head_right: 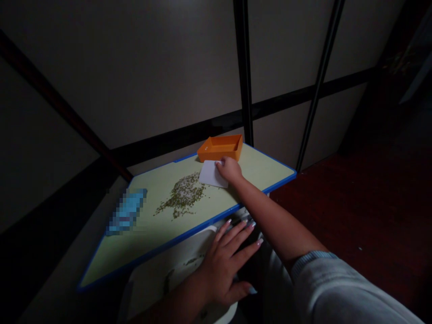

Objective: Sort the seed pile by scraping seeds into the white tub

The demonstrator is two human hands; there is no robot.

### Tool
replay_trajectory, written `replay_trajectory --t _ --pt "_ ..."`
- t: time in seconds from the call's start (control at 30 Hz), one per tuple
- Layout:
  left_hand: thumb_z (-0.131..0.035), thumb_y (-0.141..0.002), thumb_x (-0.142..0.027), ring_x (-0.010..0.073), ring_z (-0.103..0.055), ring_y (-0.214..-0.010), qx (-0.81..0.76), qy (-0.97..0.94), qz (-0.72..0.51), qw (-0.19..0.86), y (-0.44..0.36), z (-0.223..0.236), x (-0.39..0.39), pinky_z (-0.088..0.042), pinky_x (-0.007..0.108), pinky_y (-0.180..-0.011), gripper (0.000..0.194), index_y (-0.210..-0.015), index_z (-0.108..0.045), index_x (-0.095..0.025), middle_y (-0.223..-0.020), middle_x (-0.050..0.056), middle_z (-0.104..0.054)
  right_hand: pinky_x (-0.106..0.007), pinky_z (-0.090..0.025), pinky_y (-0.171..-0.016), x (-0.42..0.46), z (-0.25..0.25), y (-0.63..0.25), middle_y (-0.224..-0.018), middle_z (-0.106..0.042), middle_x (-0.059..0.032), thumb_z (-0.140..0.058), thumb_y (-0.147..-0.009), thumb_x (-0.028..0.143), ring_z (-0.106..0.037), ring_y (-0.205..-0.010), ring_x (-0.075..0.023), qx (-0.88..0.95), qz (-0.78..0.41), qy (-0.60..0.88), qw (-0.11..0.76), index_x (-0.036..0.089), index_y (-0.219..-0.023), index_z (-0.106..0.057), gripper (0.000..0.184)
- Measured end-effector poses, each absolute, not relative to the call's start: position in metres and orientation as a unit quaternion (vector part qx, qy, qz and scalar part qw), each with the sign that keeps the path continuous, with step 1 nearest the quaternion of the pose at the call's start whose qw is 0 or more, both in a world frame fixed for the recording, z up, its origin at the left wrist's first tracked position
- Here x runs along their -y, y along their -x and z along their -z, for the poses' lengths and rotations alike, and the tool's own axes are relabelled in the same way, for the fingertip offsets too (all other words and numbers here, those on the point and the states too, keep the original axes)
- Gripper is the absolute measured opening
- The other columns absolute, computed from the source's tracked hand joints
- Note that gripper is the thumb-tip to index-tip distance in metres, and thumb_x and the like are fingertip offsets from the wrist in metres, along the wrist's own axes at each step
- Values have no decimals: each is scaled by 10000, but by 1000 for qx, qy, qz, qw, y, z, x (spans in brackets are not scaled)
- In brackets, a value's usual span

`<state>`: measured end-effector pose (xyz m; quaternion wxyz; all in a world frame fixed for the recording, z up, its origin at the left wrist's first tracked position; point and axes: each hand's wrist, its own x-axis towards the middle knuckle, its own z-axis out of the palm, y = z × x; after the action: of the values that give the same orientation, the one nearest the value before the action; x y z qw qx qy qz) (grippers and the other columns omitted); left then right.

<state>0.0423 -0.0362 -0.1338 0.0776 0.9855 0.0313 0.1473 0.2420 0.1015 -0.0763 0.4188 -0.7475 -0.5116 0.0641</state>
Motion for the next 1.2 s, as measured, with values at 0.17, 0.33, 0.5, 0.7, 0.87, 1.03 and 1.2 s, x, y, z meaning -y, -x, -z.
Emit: replay_trajectory --t 0.17,0.33,0.5,0.7,0.87,1.03,1.2 --pt "-269 -925 -694 278 -205 -1471 -27 -983 -166 73 -43 134 37 -119 555 -1188 745 -1510 -248 -233 -1605 83 -188 -257 -356 -641 -102 78 -234 -853 -708 -89 -569 -880 331 -589 -738 -182 572 -85 705 411 139 -916 -697 233" --pt "-277 -936 -664 281 -208 -1470 -39 -986 -148 67 -43 135 39 -126 554 -1187 716 -1512 -250 -239 -1606 81 -185 -236 -341 -609 -101 80 -230 -743 -667 -35 -582 -864 308 -537 -660 -141 608 -125 640 454 131 -834 -684 207" --pt "-228 -936 -677 285 -231 -1461 -37 -984 -159 67 -42 138 38 -147 572 -1178 724 -1506 -260 -232 -1603 80 -198 -231 -340 -596 -99 80 -228 -703 -641 -9 -598 -845 305 -514 -636 -133 608 -157 606 489 134 -796 -669 191" --pt "-240 -939 -673 266 -214 -1468 -35 -983 -165 70 -41 137 38 -118 554 -1191 716 -1505 -264 -234 -1604 71 -197 -241 -364 -630 -100 79 -230 -752 -669 -35 -596 -839 284 -551 -685 -152 581 -141 627 500 134 -817 -679 173" --pt "-235 -934 -688 268 -217 -1467 -39 -983 -162 72 -42 135 39 -119 553 -1191 725 -1492 -290 -229 -1600 77 -209 -246 -363 -628 -103 80 -233 -754 -667 -48 -590 -842 293 -552 -693 -159 555 -131 656 495 136 -794 -675 185" --pt "-270 -935 -679 259 -190 -1475 -42 -985 -153 70 -41 134 39 -99 544 -1197 719 -1505 -265 -241 -1607 65 -188 -238 -357 -609 -101 80 -230 -723 -651 -25 -585 -839 288 -528 -658 -143 584 -167 616 502 132 -797 -672 184" --pt "-242 -936 -682 284 -242 -1453 -41 -983 -166 62 -41 136 39 -147 557 -1182 720 -1491 -299 -228 -1586 88 -246 -241 -363 -622 -100 81 -228 -728 -662 -26 -602 -833 295 -533 -661 -143 613 -168 599 487 128 -807 -681 186"
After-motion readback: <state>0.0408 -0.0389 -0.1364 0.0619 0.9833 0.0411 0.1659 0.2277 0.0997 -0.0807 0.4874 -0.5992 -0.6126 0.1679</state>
